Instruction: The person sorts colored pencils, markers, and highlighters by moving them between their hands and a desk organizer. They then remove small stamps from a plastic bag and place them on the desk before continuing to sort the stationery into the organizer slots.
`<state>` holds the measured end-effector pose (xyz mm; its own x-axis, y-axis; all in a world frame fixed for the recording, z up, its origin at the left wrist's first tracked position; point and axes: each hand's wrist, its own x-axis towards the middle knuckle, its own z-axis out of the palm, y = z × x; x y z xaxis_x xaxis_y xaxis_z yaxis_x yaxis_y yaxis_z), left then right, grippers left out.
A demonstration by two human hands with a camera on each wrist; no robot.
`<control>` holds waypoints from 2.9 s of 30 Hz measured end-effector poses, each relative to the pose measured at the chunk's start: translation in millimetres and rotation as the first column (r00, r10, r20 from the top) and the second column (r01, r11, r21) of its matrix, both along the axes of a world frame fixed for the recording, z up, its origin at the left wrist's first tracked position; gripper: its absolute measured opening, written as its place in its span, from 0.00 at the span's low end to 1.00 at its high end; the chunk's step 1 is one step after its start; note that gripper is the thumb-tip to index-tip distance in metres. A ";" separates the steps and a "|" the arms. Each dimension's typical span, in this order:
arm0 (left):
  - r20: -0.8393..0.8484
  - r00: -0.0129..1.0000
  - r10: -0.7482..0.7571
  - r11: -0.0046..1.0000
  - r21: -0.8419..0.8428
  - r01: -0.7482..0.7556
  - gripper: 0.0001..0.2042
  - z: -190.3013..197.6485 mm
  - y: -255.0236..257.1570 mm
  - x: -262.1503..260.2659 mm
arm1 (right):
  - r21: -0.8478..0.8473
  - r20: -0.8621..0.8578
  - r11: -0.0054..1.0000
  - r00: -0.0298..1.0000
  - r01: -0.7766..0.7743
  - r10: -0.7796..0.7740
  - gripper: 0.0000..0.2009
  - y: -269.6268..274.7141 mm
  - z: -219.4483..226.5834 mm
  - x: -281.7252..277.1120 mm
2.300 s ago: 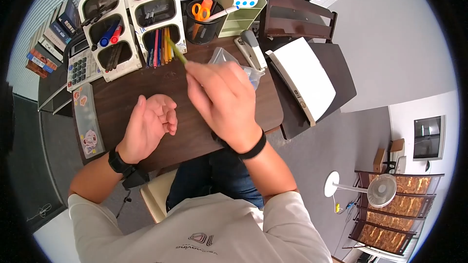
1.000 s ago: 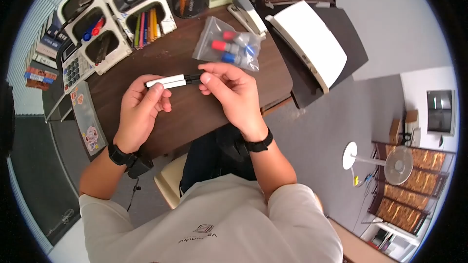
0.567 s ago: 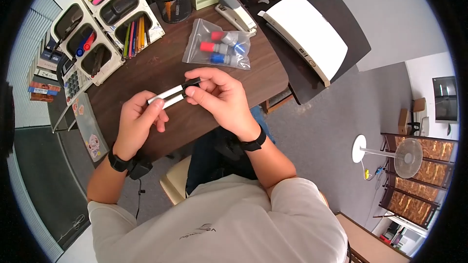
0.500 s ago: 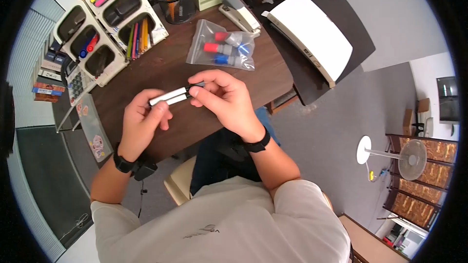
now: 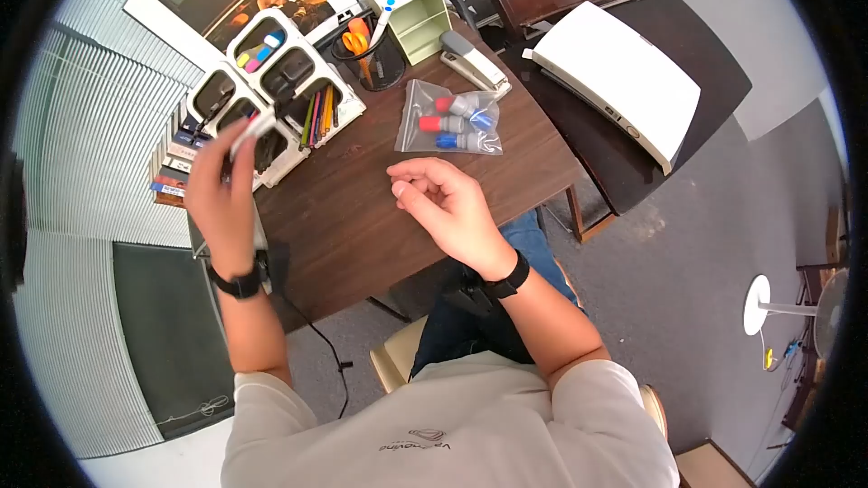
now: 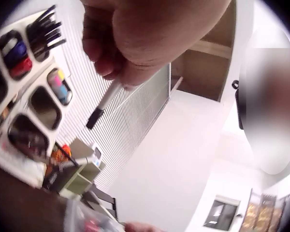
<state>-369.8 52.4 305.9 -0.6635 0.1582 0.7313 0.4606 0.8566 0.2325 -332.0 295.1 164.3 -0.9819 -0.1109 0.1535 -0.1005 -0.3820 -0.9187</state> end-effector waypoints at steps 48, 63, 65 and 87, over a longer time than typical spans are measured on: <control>-0.282 0.956 0.078 0.988 -0.103 -0.111 0.15 45.0 12.7 6.4 | 0.211 -0.189 0.972 0.972 -0.101 0.142 0.11 14.6 11.3 0.9; 0.676 0.599 -0.429 0.866 0.497 0.059 0.10 -97.0 83.2 43.6 | -0.123 0.096 0.986 0.988 -0.112 0.124 0.08 16.0 7.8 -2.7; 0.748 0.487 -0.451 0.889 0.423 0.174 0.10 -85.8 68.4 29.4 | -0.081 0.101 0.992 0.990 -0.094 0.102 0.09 15.7 12.4 -1.5; 0.167 0.064 -0.984 0.151 0.968 -0.200 0.23 -129.0 41.6 21.1 | 0.395 -0.126 0.916 0.992 0.074 -0.026 0.35 -24.8 21.1 -8.6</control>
<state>-348.7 94.0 176.9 -0.7891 0.6069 -0.0943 -0.3691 -0.3460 0.8626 -340.6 270.4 185.4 -0.9658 -0.1377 0.2196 -0.2245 0.0210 -0.9742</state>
